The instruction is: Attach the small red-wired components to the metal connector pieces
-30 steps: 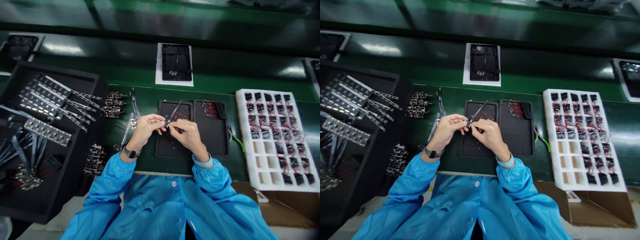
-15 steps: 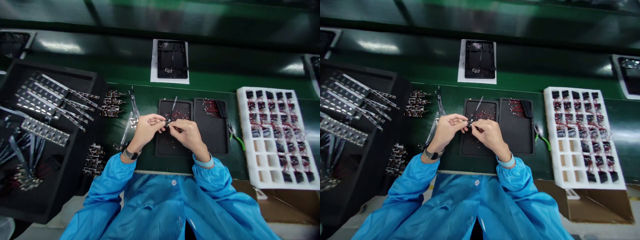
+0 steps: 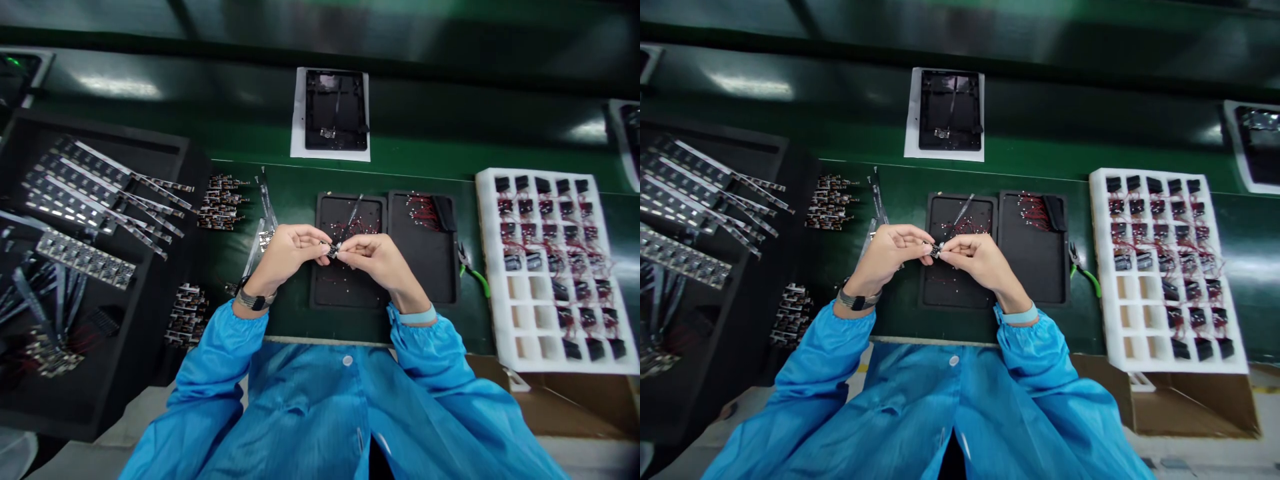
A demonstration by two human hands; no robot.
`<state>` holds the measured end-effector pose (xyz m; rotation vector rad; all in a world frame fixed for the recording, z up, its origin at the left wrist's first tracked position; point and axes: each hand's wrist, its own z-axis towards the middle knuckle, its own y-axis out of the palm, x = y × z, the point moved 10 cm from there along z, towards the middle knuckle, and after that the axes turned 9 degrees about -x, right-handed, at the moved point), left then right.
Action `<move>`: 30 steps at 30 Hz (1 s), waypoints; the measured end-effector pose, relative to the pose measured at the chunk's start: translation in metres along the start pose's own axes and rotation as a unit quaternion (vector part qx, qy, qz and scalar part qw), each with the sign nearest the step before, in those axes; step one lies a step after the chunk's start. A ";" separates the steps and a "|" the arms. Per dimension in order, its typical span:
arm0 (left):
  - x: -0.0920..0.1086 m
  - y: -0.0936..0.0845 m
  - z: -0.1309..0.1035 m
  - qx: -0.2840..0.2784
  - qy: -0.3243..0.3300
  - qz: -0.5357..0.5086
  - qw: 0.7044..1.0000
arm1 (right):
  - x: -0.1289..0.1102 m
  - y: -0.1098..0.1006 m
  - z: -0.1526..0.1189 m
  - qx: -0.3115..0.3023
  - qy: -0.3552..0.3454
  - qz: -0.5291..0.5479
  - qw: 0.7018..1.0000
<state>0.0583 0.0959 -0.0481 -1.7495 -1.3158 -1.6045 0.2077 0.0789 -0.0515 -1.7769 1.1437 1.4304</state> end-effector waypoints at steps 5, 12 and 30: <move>0.000 0.001 -0.001 -0.006 -0.013 -0.007 1.000 | 0.000 0.002 0.002 -0.004 0.004 0.005 1.000; -0.002 0.000 -0.002 -0.008 -0.020 0.003 1.000 | 0.000 0.003 0.001 -0.004 0.005 -0.005 1.000; 0.000 0.001 -0.004 0.001 -0.016 0.015 1.000 | 0.002 0.003 0.001 -0.001 0.005 -0.008 1.000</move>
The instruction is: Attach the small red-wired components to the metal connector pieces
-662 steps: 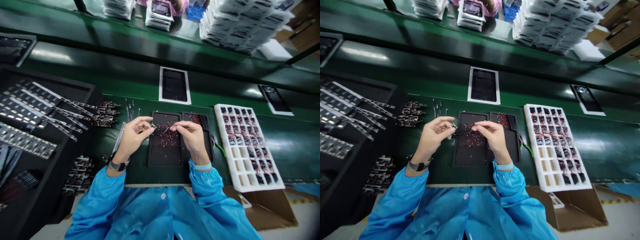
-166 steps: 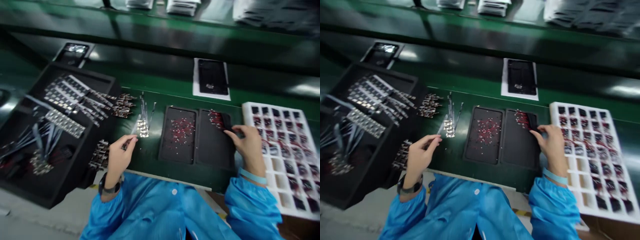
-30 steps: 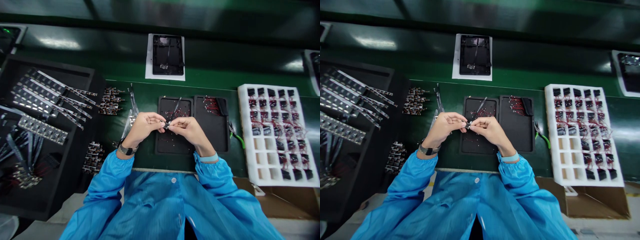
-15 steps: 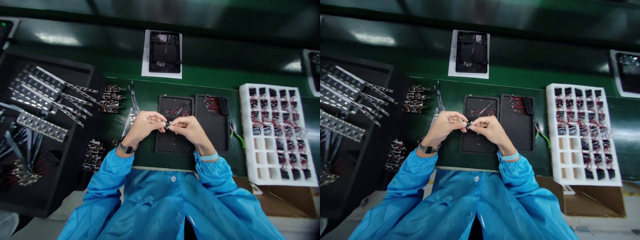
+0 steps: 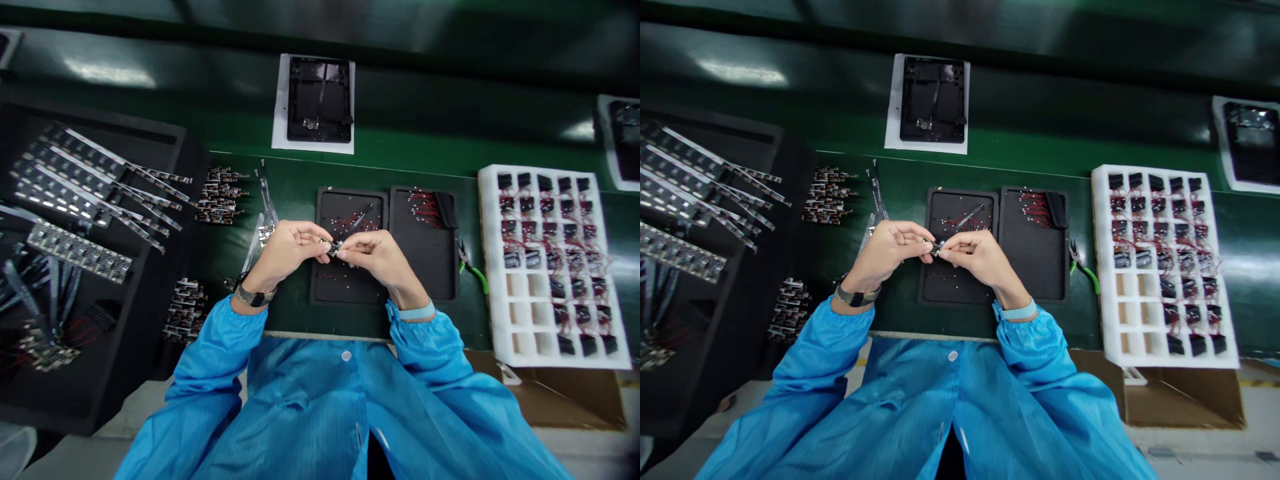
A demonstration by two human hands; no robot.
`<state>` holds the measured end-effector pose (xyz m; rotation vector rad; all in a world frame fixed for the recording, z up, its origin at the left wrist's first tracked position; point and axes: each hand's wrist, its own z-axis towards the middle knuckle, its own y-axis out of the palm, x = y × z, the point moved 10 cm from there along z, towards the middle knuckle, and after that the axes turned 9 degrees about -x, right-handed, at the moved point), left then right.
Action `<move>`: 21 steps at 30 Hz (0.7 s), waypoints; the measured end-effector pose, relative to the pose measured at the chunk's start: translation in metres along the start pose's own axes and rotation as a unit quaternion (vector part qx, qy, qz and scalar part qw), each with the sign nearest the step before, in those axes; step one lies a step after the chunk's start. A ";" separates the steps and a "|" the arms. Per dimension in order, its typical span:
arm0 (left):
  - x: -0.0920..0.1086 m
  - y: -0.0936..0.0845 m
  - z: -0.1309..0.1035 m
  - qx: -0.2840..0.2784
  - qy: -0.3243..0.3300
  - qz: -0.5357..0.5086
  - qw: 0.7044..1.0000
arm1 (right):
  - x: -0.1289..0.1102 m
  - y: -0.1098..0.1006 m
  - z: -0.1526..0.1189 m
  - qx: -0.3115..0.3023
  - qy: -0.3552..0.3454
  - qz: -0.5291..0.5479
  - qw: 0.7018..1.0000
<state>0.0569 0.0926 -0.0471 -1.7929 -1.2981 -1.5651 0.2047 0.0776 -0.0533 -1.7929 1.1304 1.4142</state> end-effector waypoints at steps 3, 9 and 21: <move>0.001 0.000 -0.001 0.003 0.001 0.006 1.000 | 0.000 -0.001 0.000 0.004 0.006 0.003 1.000; 0.003 0.000 -0.001 0.004 0.003 -0.001 1.000 | -0.001 0.001 -0.001 0.003 0.007 0.015 1.000; 0.006 0.001 -0.002 0.002 0.012 -0.007 1.000 | -0.004 0.003 -0.001 -0.001 0.004 0.014 1.000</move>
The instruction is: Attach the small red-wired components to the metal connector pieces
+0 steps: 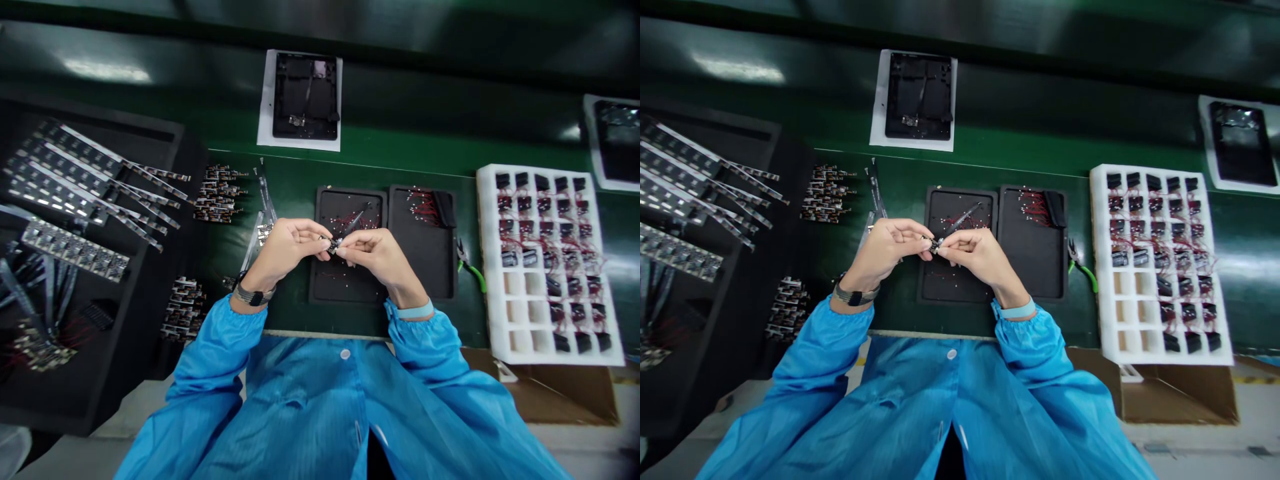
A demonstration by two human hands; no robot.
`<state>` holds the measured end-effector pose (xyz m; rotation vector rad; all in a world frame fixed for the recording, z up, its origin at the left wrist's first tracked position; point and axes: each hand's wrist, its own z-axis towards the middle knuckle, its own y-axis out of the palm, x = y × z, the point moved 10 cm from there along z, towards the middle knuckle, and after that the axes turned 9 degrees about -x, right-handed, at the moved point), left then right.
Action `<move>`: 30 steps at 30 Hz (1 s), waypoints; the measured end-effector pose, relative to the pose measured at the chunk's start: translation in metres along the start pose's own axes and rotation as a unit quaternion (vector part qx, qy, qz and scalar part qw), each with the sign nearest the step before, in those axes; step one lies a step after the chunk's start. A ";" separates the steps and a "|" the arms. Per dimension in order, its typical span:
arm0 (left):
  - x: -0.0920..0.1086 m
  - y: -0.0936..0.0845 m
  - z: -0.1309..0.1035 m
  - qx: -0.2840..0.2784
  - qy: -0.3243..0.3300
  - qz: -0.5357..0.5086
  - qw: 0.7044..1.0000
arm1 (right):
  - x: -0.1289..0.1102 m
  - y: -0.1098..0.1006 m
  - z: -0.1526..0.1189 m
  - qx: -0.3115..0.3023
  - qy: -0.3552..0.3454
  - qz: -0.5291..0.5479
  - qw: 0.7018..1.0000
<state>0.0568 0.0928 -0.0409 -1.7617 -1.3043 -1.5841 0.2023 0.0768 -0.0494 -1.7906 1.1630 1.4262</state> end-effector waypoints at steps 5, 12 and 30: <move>0.023 -0.009 -0.010 0.022 0.070 0.012 0.997 | -0.038 -0.026 -0.017 0.056 -0.092 -0.125 0.986; 0.043 -0.045 -0.022 0.126 0.172 -0.047 0.976 | -0.024 -0.042 -0.030 -0.020 -0.029 -0.320 0.947; 0.038 -0.047 -0.020 0.140 0.176 -0.040 0.974 | -0.035 -0.013 -0.011 0.013 -0.128 -0.404 0.906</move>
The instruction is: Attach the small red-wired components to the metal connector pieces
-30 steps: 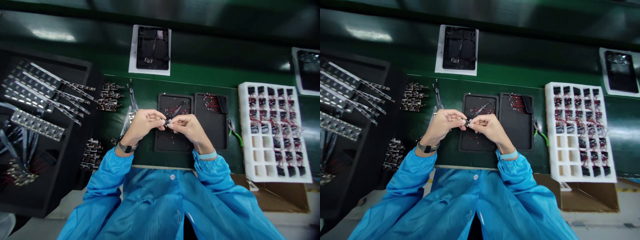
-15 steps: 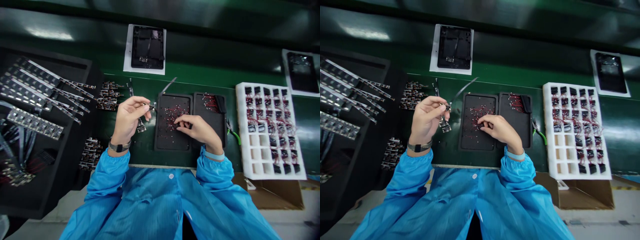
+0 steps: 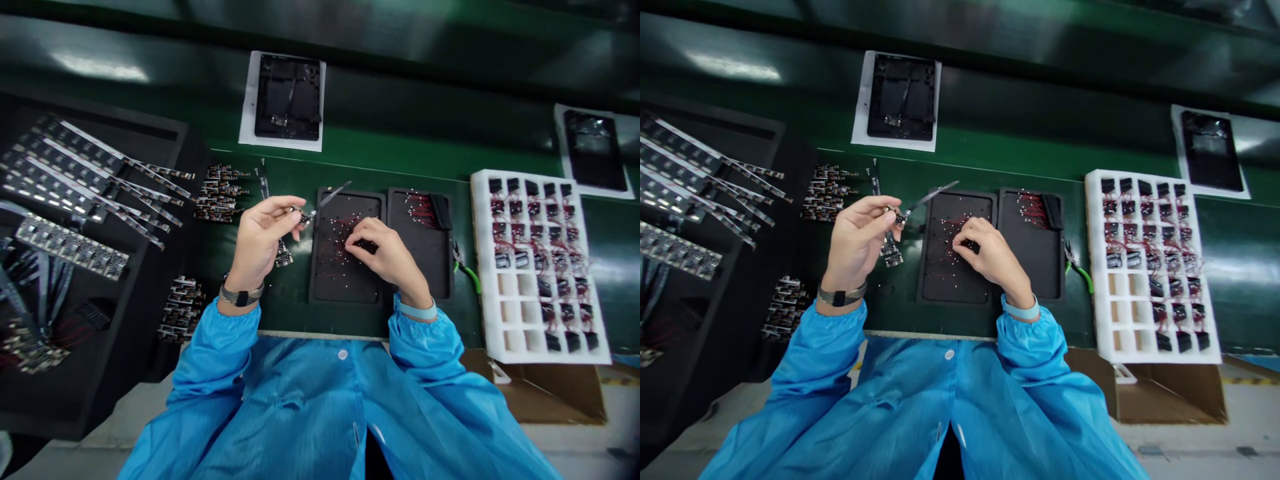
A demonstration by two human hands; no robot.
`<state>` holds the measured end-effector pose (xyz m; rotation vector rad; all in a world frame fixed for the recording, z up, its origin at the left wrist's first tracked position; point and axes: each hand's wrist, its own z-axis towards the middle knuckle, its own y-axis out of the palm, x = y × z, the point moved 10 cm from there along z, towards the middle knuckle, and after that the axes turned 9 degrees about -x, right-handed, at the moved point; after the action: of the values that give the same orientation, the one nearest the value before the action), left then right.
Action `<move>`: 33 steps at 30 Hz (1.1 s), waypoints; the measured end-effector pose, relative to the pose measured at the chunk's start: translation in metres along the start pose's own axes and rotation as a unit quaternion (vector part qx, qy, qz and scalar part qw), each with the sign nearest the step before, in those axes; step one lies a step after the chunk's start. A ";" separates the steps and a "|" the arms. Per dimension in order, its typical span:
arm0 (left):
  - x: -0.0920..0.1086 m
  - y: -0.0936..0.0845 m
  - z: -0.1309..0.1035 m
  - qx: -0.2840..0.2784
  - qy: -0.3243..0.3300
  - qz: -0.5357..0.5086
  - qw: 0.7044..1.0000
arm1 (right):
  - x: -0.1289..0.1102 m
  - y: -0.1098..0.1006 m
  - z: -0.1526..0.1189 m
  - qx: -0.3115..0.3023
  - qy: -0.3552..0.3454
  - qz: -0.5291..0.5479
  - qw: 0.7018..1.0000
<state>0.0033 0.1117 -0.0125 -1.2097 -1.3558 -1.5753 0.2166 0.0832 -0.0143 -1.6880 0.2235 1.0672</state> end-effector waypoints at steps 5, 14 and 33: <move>-0.006 -0.002 0.001 0.015 -0.021 -0.033 0.999 | -0.006 -0.022 -0.005 0.088 -0.007 0.034 0.995; -0.010 -0.006 0.000 0.033 -0.008 -0.003 0.999 | 0.005 -0.035 -0.015 0.163 0.038 0.089 0.982; -0.017 0.028 -0.004 -0.106 -0.052 0.165 0.979 | -0.012 -0.018 -0.008 0.103 0.005 0.176 0.979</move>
<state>0.0341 0.1015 -0.0205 -1.5761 -1.0022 -1.4583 0.2254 0.0793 0.0070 -1.4973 0.6368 1.2477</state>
